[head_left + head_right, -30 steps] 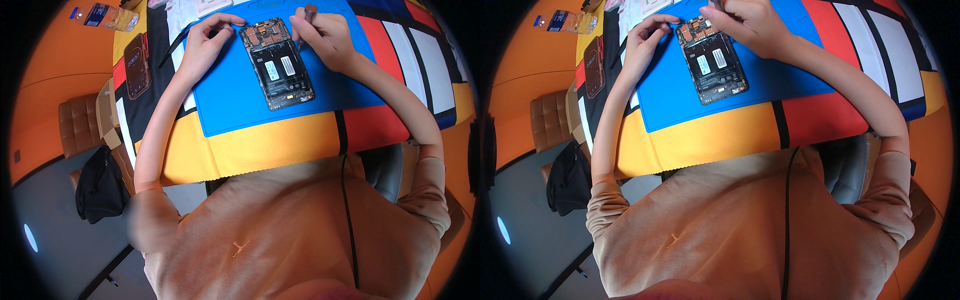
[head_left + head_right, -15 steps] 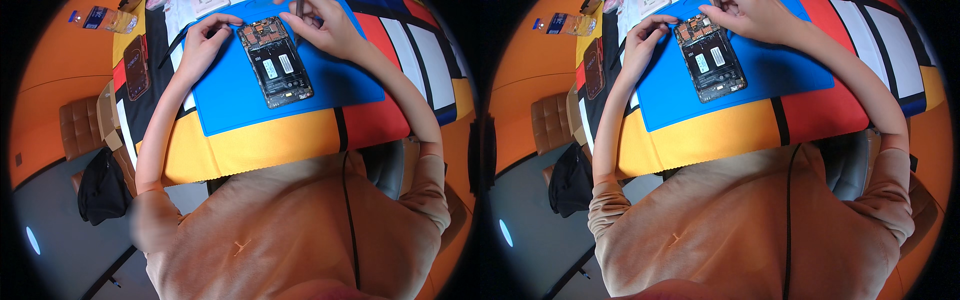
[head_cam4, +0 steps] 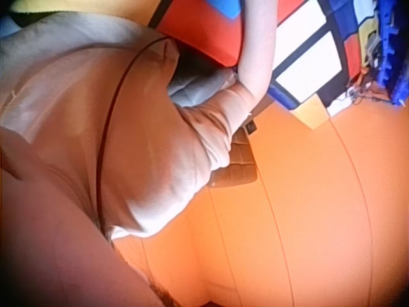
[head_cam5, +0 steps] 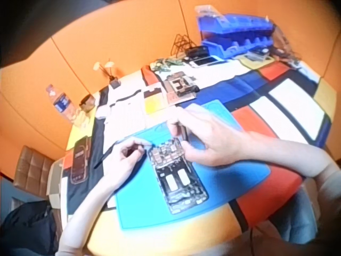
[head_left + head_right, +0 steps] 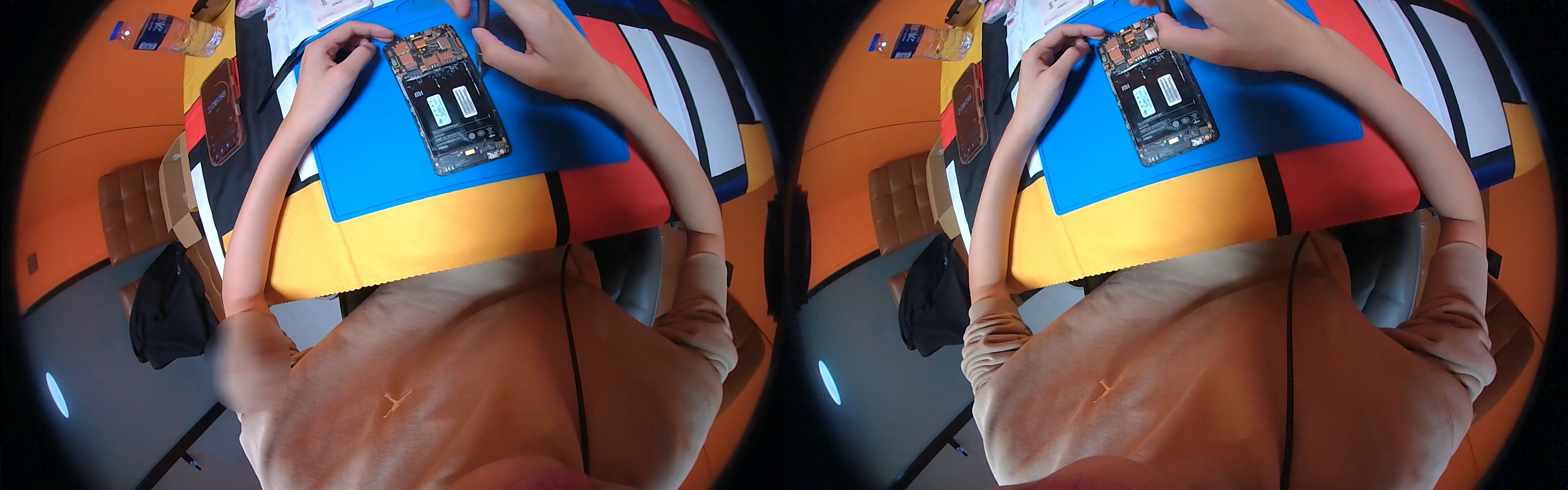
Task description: The person uses a screwdriver to remove screws from a disassembled smartphone motherboard, then places the back cover over the device and secures it with screws. The person handles the phone, motherboard, and back cover during the process.
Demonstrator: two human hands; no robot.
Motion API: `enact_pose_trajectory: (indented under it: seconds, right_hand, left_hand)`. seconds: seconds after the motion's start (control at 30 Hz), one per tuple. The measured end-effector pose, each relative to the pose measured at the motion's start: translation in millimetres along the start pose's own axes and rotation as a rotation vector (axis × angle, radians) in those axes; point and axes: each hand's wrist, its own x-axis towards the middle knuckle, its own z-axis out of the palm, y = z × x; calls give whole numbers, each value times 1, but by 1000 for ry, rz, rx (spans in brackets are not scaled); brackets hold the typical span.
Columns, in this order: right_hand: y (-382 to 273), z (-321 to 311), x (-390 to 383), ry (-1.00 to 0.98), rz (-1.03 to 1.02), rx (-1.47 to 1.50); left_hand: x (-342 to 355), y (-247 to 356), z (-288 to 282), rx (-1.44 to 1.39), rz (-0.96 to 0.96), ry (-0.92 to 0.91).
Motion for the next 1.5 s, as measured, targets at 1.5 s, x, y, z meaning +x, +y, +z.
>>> enact_pose_trajectory:
  seconds: [1.5]
  right_hand:
    - [-3,18,-7,174,272,204]
  left_hand:
    - [0,2,-1,50,15,-10]
